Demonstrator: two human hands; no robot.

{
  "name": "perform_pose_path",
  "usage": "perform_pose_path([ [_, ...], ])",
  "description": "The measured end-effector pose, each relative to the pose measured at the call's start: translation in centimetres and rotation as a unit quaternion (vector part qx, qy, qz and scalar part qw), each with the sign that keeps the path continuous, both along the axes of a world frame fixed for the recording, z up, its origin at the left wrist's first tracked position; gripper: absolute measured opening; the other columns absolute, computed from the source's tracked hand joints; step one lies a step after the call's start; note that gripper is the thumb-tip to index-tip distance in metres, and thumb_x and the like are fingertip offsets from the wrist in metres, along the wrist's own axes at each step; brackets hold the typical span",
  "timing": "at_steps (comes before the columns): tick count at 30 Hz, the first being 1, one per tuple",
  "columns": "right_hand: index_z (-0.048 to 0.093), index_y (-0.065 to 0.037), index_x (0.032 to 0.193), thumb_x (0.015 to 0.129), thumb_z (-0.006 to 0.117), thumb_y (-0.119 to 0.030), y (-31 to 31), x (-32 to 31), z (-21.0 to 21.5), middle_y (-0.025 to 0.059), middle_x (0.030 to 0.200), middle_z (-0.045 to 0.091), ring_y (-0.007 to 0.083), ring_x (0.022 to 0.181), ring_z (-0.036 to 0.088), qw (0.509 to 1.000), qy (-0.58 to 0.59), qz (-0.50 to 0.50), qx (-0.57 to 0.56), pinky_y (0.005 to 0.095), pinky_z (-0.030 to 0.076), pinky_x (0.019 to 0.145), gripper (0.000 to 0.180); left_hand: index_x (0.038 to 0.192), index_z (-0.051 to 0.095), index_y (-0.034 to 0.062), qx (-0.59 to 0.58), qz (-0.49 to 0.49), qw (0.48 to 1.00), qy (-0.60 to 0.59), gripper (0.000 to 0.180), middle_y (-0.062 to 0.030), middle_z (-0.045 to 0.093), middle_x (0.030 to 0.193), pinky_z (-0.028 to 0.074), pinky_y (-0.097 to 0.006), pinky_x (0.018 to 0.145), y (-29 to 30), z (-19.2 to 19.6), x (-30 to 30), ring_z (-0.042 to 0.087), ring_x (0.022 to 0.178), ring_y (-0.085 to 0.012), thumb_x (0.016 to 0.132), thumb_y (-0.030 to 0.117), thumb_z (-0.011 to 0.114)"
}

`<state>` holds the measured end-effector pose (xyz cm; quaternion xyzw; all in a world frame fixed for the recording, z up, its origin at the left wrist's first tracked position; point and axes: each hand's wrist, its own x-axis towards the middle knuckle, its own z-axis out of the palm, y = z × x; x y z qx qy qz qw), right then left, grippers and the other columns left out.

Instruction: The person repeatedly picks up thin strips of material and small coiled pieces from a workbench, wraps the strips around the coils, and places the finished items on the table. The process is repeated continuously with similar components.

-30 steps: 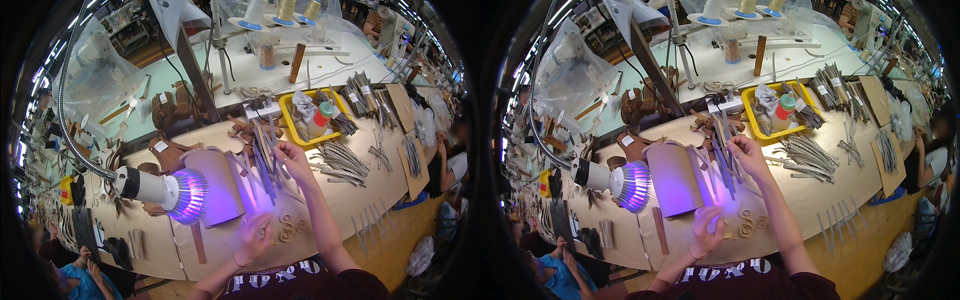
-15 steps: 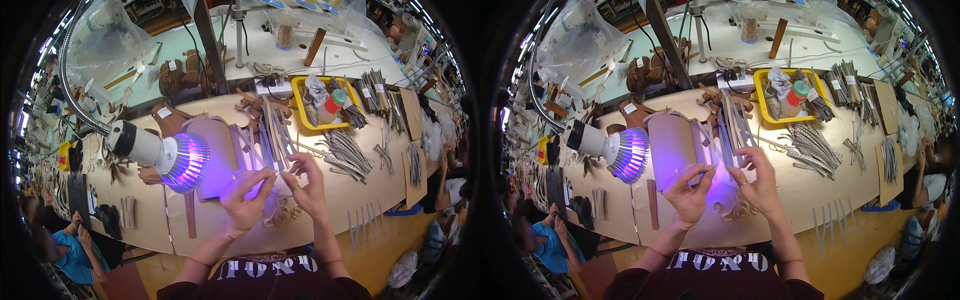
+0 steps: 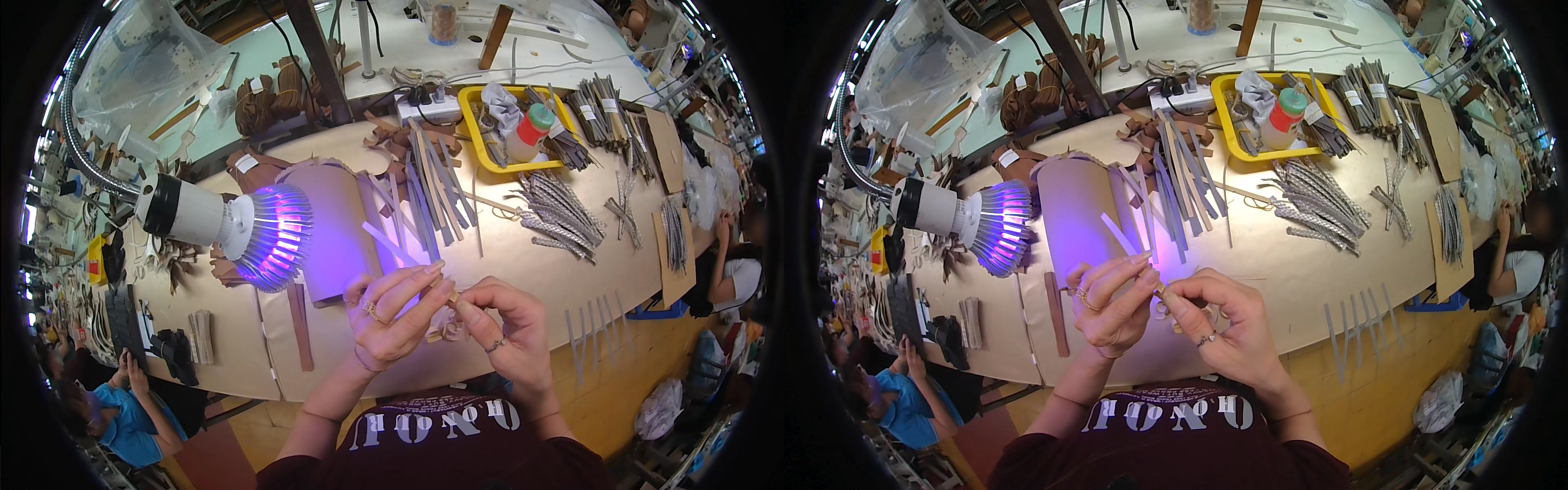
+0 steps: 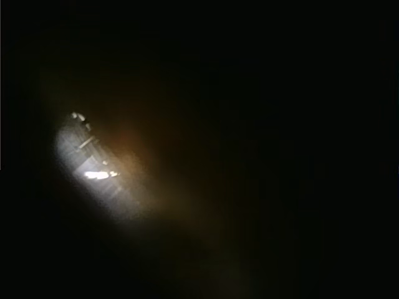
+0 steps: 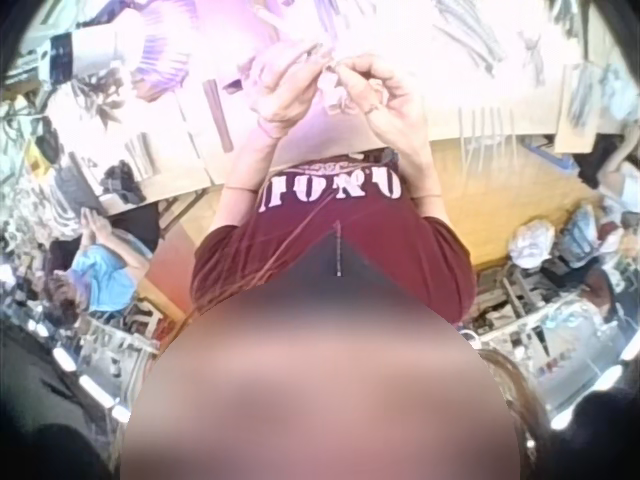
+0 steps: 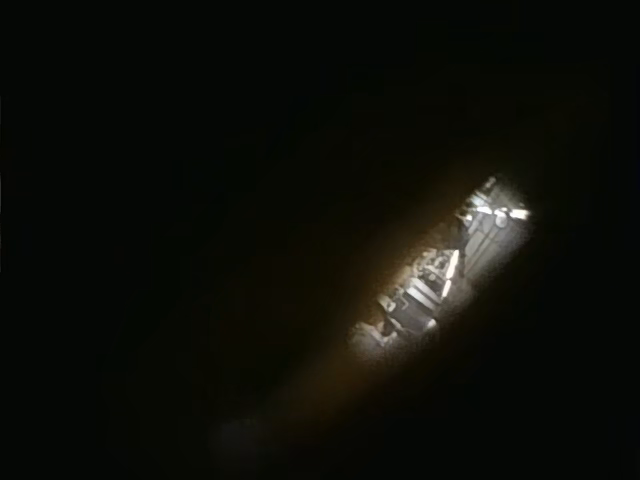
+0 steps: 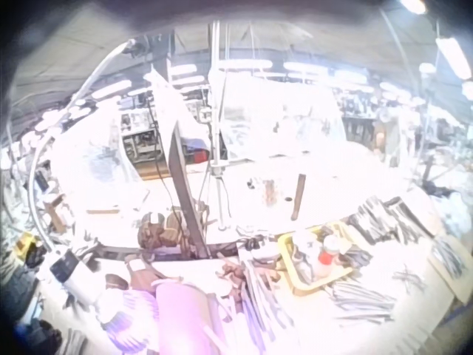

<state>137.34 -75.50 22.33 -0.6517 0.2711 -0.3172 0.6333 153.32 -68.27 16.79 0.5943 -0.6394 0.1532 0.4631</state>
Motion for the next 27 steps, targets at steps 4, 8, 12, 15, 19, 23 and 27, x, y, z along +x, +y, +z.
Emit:
perform_pose_path([
  [4,0.068,0.005,0.101,0.094,0.062,-0.003,0.0,-0.1,0.0,0.0080,0.087,0.065,0.0111,0.075,0.062,0.999,-0.001,-0.003,0.038,0.0238,0.052,0.066,0.012,0.109,0.073,0.0192,0.009,0.007,1.000,-0.017,0.035,0.0031,0.067,0.117,0.031,-0.031,0.089,0.2,-0.2,0.0,0.065,0.093,-0.0097,0.075,0.011,0.074],
  [8,0.067,0.006,0.100,0.094,0.061,-0.002,-0.1,0.0,-0.2,0.0080,0.087,0.064,0.0111,0.076,0.062,0.998,-0.013,0.000,0.054,0.0238,0.053,0.066,0.012,0.110,0.073,0.0201,0.016,0.013,0.999,-0.031,0.034,0.0043,0.066,0.118,0.031,-0.032,0.089,0.3,-0.3,0.0,0.065,0.093,-0.0083,0.077,0.013,0.073],
  [12,0.066,0.006,0.096,0.094,0.060,-0.002,-0.2,0.0,-0.3,0.0071,0.086,0.063,0.0110,0.076,0.062,0.999,-0.006,0.004,0.044,0.0245,0.053,0.066,0.010,0.110,0.073,0.0196,0.013,0.019,0.999,-0.045,0.037,0.0039,0.066,0.117,0.031,-0.031,0.091,0.2,-0.1,0.0,0.065,0.093,-0.0088,0.074,0.012,0.075],
  [15,0.064,0.005,0.095,0.094,0.060,-0.003,-0.3,0.1,-0.5,0.0069,0.085,0.062,0.0102,0.075,0.061,0.999,0.008,-0.009,0.048,0.0242,0.052,0.065,0.009,0.110,0.073,0.0163,0.019,-0.012,1.000,-0.008,0.039,0.0009,0.067,0.117,0.036,-0.032,0.089,-0.5,0.0,-0.1,0.066,0.095,-0.0126,0.071,0.009,0.076],
  [19,0.064,0.002,0.095,0.090,0.063,-0.003,-0.7,0.4,-1.1,0.0084,0.084,0.062,0.0151,0.072,0.061,0.993,0.050,-0.033,-0.103,0.0272,0.051,0.064,0.007,0.107,0.071,0.0068,0.076,-0.133,0.966,0.209,0.034,-0.0071,0.068,0.115,0.047,-0.034,0.083,-0.7,0.4,-0.5,0.067,0.096,-0.0204,0.073,0.005,0.074],
  [23,0.063,0.002,0.092,0.088,0.064,-0.003,-0.8,0.5,-1.6,0.0092,0.083,0.062,0.0172,0.072,0.059,0.979,0.067,-0.024,-0.192,0.0275,0.047,0.066,0.006,0.104,0.069,-0.0004,0.127,-0.192,0.887,0.400,0.022,-0.0119,0.071,0.106,0.052,-0.032,0.079,-0.4,0.3,-0.3,0.067,0.091,-0.0210,0.082,0.003,0.069],
  [27,0.063,0.002,0.091,0.086,0.069,-0.006,-1.1,0.0,-1.7,0.0084,0.085,0.062,0.0173,0.074,0.059,0.975,0.069,0.013,-0.212,0.0272,0.047,0.068,0.011,0.099,0.071,-0.0006,0.150,-0.187,0.831,0.502,0.013,-0.0095,0.073,0.094,0.052,-0.028,0.075,-0.6,-0.1,-0.4,0.065,0.085,-0.0135,0.093,0.008,0.062],
])
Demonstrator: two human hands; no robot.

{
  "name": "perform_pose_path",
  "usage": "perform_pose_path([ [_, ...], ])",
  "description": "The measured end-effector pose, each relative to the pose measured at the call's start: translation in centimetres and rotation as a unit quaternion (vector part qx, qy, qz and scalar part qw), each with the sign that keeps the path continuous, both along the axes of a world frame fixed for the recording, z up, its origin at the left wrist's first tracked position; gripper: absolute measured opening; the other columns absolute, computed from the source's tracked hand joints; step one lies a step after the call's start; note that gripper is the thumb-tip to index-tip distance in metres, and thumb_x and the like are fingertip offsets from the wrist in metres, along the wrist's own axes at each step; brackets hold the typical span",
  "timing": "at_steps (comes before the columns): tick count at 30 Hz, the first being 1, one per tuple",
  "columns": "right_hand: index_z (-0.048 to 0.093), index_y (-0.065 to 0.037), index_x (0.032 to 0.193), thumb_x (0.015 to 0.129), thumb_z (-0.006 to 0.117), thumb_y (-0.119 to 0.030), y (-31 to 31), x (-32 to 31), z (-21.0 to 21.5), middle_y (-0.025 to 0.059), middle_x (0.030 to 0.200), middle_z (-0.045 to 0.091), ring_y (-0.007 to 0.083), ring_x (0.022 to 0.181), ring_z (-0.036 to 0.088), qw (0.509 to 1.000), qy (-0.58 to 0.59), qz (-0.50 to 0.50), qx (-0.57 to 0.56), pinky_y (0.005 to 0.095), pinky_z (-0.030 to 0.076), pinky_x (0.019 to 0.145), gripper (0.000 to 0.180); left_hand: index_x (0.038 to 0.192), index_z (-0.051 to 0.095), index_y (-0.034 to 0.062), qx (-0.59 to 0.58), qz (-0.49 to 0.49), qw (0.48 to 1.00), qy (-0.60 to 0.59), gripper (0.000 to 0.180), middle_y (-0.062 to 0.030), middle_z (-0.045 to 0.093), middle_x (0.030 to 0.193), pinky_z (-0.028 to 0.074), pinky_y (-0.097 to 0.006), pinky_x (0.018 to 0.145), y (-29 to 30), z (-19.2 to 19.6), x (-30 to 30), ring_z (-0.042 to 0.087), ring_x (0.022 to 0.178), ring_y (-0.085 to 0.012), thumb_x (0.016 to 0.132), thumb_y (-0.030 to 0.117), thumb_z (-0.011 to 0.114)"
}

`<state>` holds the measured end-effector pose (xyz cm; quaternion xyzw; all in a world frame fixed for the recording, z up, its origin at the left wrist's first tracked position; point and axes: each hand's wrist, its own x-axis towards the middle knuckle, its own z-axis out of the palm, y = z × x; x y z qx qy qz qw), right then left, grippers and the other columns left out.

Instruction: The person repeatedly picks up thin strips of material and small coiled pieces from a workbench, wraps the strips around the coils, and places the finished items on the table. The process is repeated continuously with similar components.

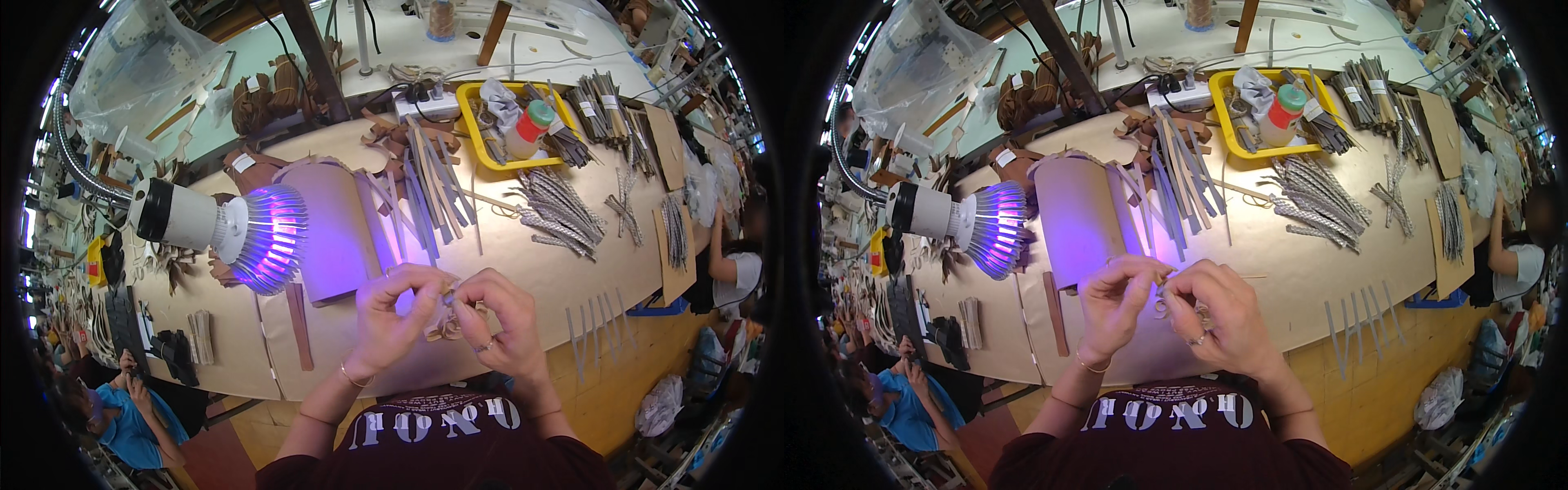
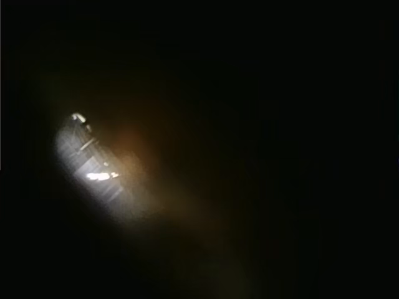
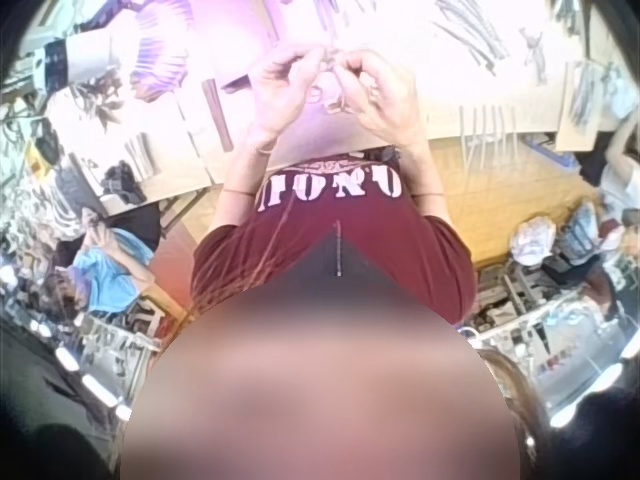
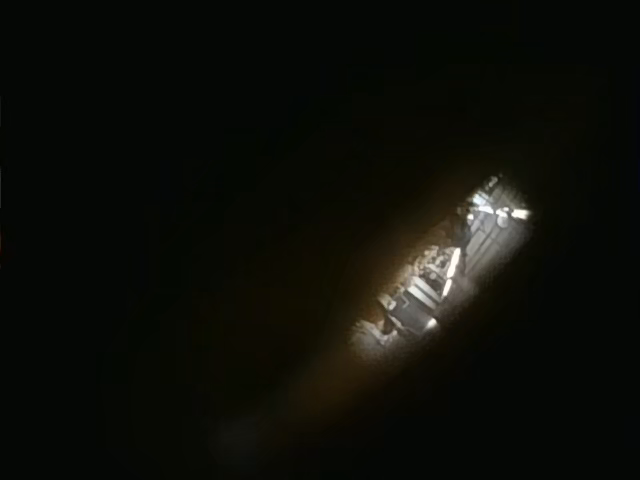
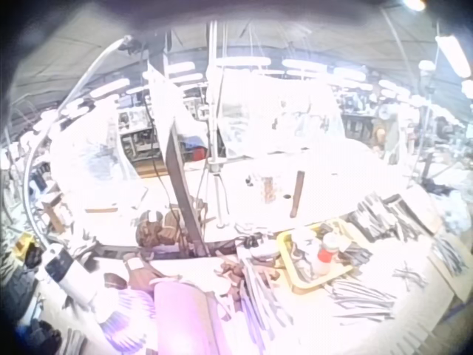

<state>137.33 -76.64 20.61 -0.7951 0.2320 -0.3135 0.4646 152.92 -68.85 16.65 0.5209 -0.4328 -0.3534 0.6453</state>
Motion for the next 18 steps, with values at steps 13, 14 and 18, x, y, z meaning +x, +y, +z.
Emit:
perform_pose_path([
  [13,0.074,-0.013,0.098,0.076,0.081,-0.016,-0.5,-0.6,-1.5,0.0085,0.108,0.062,0.0242,0.097,0.059,0.992,-0.047,-0.012,-0.116,0.0357,0.049,0.082,0.024,0.100,0.071,0.0009,0.153,-0.072,0.947,0.273,0.022,-0.0001,0.067,0.082,0.041,-0.020,0.061,0.0,-0.5,-1.1,0.053,0.068,-0.0047,0.099,0.020,0.059],
  [14,0.073,-0.012,0.098,0.076,0.081,-0.016,-0.6,-0.8,-1.4,0.0085,0.109,0.062,0.0245,0.098,0.059,0.992,-0.056,0.005,-0.113,0.0367,0.049,0.083,0.023,0.100,0.070,0.0011,0.151,-0.063,0.946,0.281,0.022,-0.0003,0.066,0.082,0.041,-0.020,0.061,0.1,-0.7,-0.9,0.053,0.070,-0.0051,0.099,0.019,0.059],
  [18,0.071,-0.004,0.092,0.082,0.077,-0.010,-1.4,-4.6,-1.0,0.0098,0.096,0.068,0.0243,0.092,0.064,0.955,-0.232,0.136,0.124,0.0395,0.049,0.089,0.014,0.104,0.064,0.0024,0.113,0.012,0.916,0.385,0.018,-0.0035,0.062,0.094,0.040,-0.022,0.063,0.0,-2.8,-0.2,0.052,0.077,-0.0074,0.100,0.018,0.055],
])
